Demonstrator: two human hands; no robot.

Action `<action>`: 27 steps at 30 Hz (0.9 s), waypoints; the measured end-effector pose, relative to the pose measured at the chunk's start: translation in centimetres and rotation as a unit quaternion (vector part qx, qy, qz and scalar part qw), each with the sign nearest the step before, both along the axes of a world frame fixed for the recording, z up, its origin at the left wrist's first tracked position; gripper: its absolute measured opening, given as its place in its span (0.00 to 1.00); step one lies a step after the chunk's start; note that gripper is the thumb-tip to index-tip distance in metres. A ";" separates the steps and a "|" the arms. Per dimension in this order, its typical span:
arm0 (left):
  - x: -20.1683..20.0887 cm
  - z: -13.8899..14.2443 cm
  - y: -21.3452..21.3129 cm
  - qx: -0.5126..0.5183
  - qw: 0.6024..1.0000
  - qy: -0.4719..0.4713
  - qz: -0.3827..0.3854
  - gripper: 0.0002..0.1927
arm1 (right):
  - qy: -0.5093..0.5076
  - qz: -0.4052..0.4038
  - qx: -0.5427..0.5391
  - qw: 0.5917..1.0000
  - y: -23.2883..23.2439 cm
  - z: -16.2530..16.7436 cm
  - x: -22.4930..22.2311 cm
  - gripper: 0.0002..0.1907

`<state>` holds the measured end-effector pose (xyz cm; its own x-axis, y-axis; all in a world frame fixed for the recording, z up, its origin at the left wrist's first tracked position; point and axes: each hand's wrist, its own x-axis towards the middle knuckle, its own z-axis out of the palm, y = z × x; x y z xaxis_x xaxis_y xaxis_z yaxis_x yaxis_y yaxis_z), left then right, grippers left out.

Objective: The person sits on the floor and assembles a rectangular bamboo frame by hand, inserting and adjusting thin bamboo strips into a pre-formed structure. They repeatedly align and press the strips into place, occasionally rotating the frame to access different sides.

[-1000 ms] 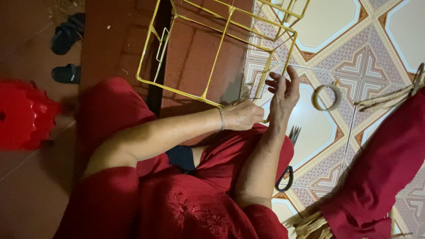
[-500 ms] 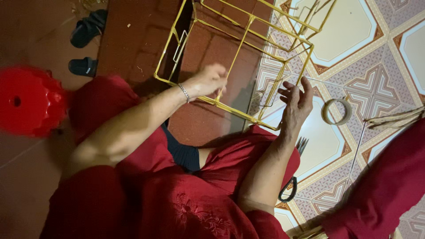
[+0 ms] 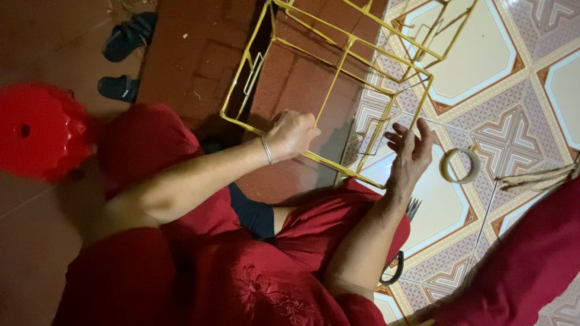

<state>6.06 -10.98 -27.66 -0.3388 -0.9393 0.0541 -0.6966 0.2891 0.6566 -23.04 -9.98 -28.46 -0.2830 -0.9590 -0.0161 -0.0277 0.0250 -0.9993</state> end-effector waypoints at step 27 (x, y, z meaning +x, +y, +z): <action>18.1 -0.5 -10.3 -0.048 0.985 0.131 0.101 0.02 | 0.024 0.011 0.011 1.000 -1.3 0.8 1.8 0.19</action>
<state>24.12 -21.27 -28.18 -0.1080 -0.9725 0.2063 -0.5560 0.2312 0.7984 -21.22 -11.30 -27.61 -0.2627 -0.9646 -0.0248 -0.0758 0.0462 -0.9961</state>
